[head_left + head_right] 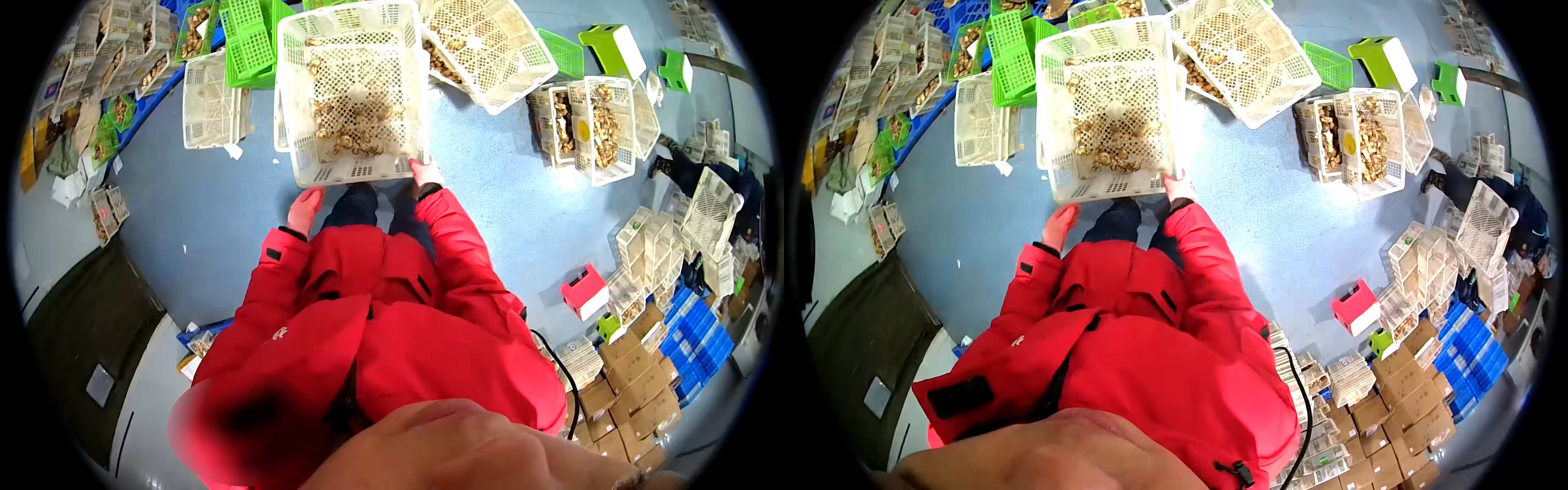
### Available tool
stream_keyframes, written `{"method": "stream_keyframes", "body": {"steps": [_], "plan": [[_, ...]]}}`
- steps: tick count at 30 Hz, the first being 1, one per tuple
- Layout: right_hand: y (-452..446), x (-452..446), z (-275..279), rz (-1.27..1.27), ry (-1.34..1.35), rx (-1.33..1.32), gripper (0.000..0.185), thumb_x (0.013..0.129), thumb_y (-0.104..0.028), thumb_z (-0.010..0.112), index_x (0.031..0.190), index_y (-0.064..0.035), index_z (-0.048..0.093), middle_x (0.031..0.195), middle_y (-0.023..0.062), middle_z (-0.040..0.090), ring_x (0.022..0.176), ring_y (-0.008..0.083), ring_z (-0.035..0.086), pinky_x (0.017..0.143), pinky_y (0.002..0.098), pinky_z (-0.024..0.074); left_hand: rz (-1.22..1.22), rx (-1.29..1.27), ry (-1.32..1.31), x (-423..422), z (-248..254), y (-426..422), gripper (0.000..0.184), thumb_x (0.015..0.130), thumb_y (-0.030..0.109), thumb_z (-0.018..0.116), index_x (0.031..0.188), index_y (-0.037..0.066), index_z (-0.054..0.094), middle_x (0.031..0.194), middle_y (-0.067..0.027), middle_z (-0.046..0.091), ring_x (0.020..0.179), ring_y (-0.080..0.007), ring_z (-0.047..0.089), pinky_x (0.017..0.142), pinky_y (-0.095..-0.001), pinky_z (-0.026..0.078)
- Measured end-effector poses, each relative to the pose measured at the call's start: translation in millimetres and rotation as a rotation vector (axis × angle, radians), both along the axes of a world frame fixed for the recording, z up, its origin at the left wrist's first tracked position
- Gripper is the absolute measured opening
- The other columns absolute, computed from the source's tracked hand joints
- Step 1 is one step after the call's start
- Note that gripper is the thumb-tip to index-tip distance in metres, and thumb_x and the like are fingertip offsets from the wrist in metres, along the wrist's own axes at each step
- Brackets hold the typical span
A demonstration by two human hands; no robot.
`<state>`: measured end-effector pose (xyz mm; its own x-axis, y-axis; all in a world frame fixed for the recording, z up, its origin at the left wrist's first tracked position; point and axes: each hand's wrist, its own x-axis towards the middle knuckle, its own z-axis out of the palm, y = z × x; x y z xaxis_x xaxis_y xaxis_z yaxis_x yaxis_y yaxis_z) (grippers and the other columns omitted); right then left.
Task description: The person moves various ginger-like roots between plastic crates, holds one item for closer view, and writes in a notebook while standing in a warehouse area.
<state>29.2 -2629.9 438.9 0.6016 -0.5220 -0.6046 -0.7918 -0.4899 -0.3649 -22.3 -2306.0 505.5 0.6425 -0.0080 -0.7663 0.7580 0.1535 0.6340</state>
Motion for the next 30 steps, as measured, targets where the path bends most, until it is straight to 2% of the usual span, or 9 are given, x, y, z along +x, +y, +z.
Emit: {"method": "stream_keyframes", "body": {"steps": [4, 8, 9, 10, 12, 15, 17, 25, 30], "plan": [[-5, -6, -52, -0.144, -0.070, 0.026, 0.034, 0.069, -0.031, 0.060, 0.097, -0.0119, 0.062, 0.080, 0.0152, 0.064, 0.077, 0.0287, 0.062, 0.069, 0.0368, 0.0471, -0.020, 0.011, 0.158, -14, -28, 52, 0.026, 0.085, 0.027, 0.053, 0.105, 0.010, 0.058, 0.096, 0.0004, 0.060, 0.080, -0.0090, 0.055, 0.067, -0.0223, 0.042], [1, 19, 65, -0.135, -0.060, 0.028, 0.029, 0.072, -0.024, 0.061, 0.098, -0.0095, 0.062, 0.077, 0.0107, 0.064, 0.071, 0.0202, 0.060, 0.064, 0.0325, 0.0462, -0.016, 0.023, 0.275, -23, -58, 91, 0.031, 0.084, 0.033, 0.053, 0.106, 0.011, 0.057, 0.098, -0.0008, 0.061, 0.085, -0.0116, 0.056, 0.069, -0.0261, 0.043], [-15, 5, 37, -0.156, -0.109, 0.024, 0.029, 0.073, -0.025, 0.061, 0.097, -0.0086, 0.062, 0.076, 0.0105, 0.063, 0.069, 0.0179, 0.059, 0.063, 0.0312, 0.0456, -0.010, -0.005, 0.290, -29, -78, 102, 0.031, 0.084, 0.033, 0.053, 0.106, 0.011, 0.057, 0.097, -0.0008, 0.061, 0.085, -0.0117, 0.056, 0.069, -0.0262, 0.043], [-36, -14, -2, -0.236, -0.252, 0.173, 0.037, 0.070, -0.037, 0.058, 0.097, -0.0113, 0.063, 0.084, 0.0149, 0.063, 0.083, 0.0287, 0.061, 0.073, 0.0362, 0.0457, -0.001, -0.032, 0.302, -32, -89, 106, 0.031, 0.084, 0.033, 0.053, 0.106, 0.011, 0.057, 0.097, -0.0009, 0.061, 0.085, -0.0117, 0.056, 0.069, -0.0263, 0.044], [-37, -6, 98, -0.278, -0.215, 0.044, 0.035, 0.071, -0.032, 0.062, 0.095, -0.0072, 0.063, 0.080, 0.0142, 0.063, 0.074, 0.0234, 0.061, 0.067, 0.0352, 0.0460, -0.071, 0.007, 0.302, -27, -84, 100, 0.032, 0.083, 0.033, 0.055, 0.106, 0.010, 0.057, 0.096, -0.0009, 0.061, 0.082, -0.0101, 0.056, 0.066, -0.0235, 0.043], [-82, -27, 87, -0.681, -0.652, 0.578, 0.023, 0.075, -0.007, 0.063, 0.096, 0.0004, 0.059, 0.082, 0.0061, 0.061, 0.069, 0.0166, 0.058, 0.058, 0.0282, 0.0478, -0.085, 0.073, 0.254, -25, -66, 78, 0.032, 0.082, 0.033, 0.056, 0.106, 0.010, 0.057, 0.095, -0.0006, 0.061, 0.080, -0.0089, 0.056, 0.065, -0.0223, 0.043], [-104, -11, 111, -0.696, -0.629, 0.369, 0.023, 0.077, -0.007, 0.063, 0.098, 0.0007, 0.057, 0.081, 0.0073, 0.060, 0.066, 0.0164, 0.057, 0.055, 0.0277, 0.0480, -0.062, 0.076, 0.224, -20, -61, 57, 0.033, 0.083, 0.033, 0.056, 0.107, 0.011, 0.057, 0.094, -0.0001, 0.061, 0.079, -0.0083, 0.056, 0.064, -0.0221, 0.043], [-201, 73, 58, -0.756, -0.696, 0.294, 0.026, 0.078, -0.009, 0.060, 0.101, -0.0001, 0.051, 0.082, 0.0084, 0.055, 0.062, 0.0205, 0.056, 0.048, 0.0316, 0.0505, 0.062, 0.131, 0.183, -31, -22, 13, 0.050, 0.082, 0.035, 0.057, 0.124, 0.011, 0.043, 0.119, -0.0012, 0.048, 0.105, -0.0096, 0.047, 0.077, -0.0258, 0.042], [-218, 103, -8, -0.937, -0.696, 0.551, 0.026, 0.079, -0.010, 0.057, 0.101, -0.0006, 0.046, 0.090, 0.0135, 0.055, 0.069, 0.0261, 0.059, 0.054, 0.0347, 0.0538, 0.096, 0.156, 0.187, -47, -13, -9, 0.054, 0.082, 0.038, 0.058, 0.125, 0.010, 0.042, 0.121, -0.0025, 0.047, 0.109, -0.0122, 0.044, 0.082, -0.0270, 0.040]]}}
